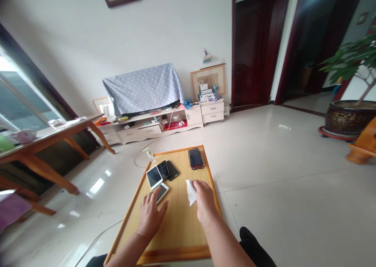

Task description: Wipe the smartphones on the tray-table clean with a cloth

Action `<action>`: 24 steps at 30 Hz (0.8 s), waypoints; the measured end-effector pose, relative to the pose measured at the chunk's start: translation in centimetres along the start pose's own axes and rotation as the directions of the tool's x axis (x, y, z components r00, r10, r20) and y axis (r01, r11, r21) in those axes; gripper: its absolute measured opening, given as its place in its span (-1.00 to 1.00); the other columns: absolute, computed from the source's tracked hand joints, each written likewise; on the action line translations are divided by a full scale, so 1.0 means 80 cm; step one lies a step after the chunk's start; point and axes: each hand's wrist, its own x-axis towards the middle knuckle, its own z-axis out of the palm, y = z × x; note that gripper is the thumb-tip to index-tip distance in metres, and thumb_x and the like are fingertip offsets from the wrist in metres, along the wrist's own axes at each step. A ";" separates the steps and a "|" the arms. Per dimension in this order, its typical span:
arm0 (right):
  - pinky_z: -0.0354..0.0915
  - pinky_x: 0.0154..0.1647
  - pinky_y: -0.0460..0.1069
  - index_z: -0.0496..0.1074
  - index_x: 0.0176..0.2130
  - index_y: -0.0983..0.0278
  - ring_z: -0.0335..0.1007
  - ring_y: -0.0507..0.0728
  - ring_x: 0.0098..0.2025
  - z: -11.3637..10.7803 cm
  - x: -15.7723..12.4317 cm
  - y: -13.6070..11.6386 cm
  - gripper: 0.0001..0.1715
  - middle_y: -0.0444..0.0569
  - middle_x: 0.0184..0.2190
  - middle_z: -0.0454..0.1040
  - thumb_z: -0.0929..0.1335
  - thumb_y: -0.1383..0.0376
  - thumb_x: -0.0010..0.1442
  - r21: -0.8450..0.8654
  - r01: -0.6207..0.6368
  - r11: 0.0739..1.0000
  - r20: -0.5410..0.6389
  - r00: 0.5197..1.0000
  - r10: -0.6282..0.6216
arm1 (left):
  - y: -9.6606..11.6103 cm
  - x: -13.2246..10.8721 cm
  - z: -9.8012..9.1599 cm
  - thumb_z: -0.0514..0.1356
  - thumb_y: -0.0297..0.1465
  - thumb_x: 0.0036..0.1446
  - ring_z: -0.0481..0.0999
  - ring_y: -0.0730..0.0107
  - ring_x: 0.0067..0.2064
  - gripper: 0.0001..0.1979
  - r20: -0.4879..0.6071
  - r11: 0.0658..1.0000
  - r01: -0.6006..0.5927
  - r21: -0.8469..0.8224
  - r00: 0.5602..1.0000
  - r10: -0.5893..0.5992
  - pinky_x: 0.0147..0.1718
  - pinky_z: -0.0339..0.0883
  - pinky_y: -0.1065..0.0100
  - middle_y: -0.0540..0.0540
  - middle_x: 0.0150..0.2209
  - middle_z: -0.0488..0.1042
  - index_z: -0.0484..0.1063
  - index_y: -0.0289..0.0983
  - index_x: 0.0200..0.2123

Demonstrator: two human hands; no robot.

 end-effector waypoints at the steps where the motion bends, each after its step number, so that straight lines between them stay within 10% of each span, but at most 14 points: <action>1: 0.09 -0.55 -0.08 0.53 -0.19 0.27 0.33 0.07 -0.43 0.001 -0.001 0.002 -0.49 -0.06 -0.38 0.53 0.45 -0.01 -0.04 -0.011 0.000 1.000 0.005 1.000 0.000 | -0.014 -0.004 -0.006 0.14 -0.15 0.21 0.28 0.00 0.23 -0.40 -0.001 0.997 0.045 0.069 0.999 -0.045 0.18 0.16 0.01 -0.23 0.18 0.37 0.20 -0.21 0.27; 8: 0.01 -0.59 -0.11 0.48 -0.32 0.27 0.24 0.03 -0.53 0.019 -0.020 0.015 -0.60 -0.14 -0.56 0.42 0.44 0.02 -0.06 -0.131 0.051 0.990 0.109 0.993 -0.036 | -0.058 -0.031 -0.033 0.06 -0.11 0.24 0.26 0.02 0.27 -0.34 0.181 0.972 0.171 0.159 0.963 -0.199 0.21 0.07 0.08 -0.28 0.22 0.35 0.13 -0.30 0.32; 17: 0.31 -0.35 -0.05 0.49 -0.24 0.28 0.41 0.09 -0.42 0.048 -0.035 0.072 -0.68 -0.09 -0.46 0.50 0.37 0.12 0.06 -0.253 0.214 0.944 0.335 0.934 -0.122 | -0.022 -0.059 -0.053 0.14 -0.20 0.14 0.37 0.10 0.17 -0.42 0.245 0.991 0.112 0.075 0.961 -0.127 0.16 0.08 0.17 -0.17 0.16 0.45 0.28 -0.18 0.23; 24: 0.27 -0.21 -0.05 0.49 -0.26 0.18 0.48 0.13 -0.24 0.051 -0.048 0.101 -0.80 -0.03 -0.26 0.55 0.27 0.30 0.21 -0.635 0.616 0.466 0.513 0.787 -0.342 | -0.019 -0.076 -0.055 0.19 -0.09 0.10 0.40 0.05 0.14 -0.37 0.323 1.000 -0.016 0.016 0.946 0.010 0.10 0.17 0.14 -0.17 0.17 0.44 0.30 -0.13 0.23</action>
